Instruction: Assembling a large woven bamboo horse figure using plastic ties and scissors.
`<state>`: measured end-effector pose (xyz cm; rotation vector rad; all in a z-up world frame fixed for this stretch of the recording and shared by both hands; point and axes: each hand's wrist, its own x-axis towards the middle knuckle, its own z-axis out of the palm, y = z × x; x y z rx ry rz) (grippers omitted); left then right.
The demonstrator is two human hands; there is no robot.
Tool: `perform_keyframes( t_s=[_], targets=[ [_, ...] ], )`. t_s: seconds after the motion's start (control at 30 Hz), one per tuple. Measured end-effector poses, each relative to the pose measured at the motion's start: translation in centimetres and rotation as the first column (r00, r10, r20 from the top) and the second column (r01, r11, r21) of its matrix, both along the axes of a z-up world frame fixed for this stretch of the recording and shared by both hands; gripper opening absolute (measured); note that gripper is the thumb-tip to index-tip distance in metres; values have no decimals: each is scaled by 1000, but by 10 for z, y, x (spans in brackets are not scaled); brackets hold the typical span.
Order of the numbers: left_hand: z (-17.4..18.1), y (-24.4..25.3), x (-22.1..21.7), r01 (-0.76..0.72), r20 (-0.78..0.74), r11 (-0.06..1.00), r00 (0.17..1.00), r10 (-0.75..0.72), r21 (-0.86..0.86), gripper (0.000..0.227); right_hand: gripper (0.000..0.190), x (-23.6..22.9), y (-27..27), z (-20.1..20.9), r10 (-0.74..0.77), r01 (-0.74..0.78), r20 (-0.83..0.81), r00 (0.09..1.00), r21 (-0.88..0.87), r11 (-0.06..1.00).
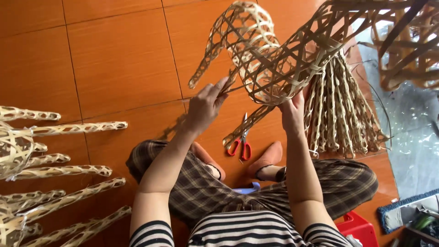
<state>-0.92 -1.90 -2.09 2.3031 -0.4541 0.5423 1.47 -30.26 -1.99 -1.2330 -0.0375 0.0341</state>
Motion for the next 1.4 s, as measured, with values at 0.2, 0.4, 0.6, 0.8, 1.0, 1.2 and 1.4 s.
perform_keyframes(
  t_s=[0.2, 0.4, 0.6, 0.8, 1.0, 1.2, 1.4],
  targets=[
    [4, -4, 1, -112, 66, 981, 993, 102, 159, 43, 44, 0, -4, -21, 15, -7, 80, 997, -102, 995],
    [23, -11, -8, -37, 1, 997, 999, 37, 68, 37, 61, -6, 6, -10, 18, 1, 96, 995, -197, 980],
    [37, -3, -7, 99, -236, 994, 968, -84, 53, 33, 69, -8, -4, -18, 133, -110, 135, 982, -168, 980],
    [27, -5, -4, 117, -289, 989, 948, -138, -88, 30, 82, -1, -41, -93, 110, 107, 300, 947, -621, 776],
    [19, -24, 6, 261, -375, 961, 885, -275, -90, 29, 53, -14, -49, -68, 158, 70, 184, 970, -835, 546],
    [-8, -45, 40, 252, -521, 908, 753, -402, -336, 36, 47, -7, -57, -46, 138, -106, 26, 990, -508, 855],
    [-88, -76, 32, 141, -255, 638, 835, -488, -757, 37, 50, -13, -69, -44, 125, -119, -9, 992, -382, 916]
  ],
)
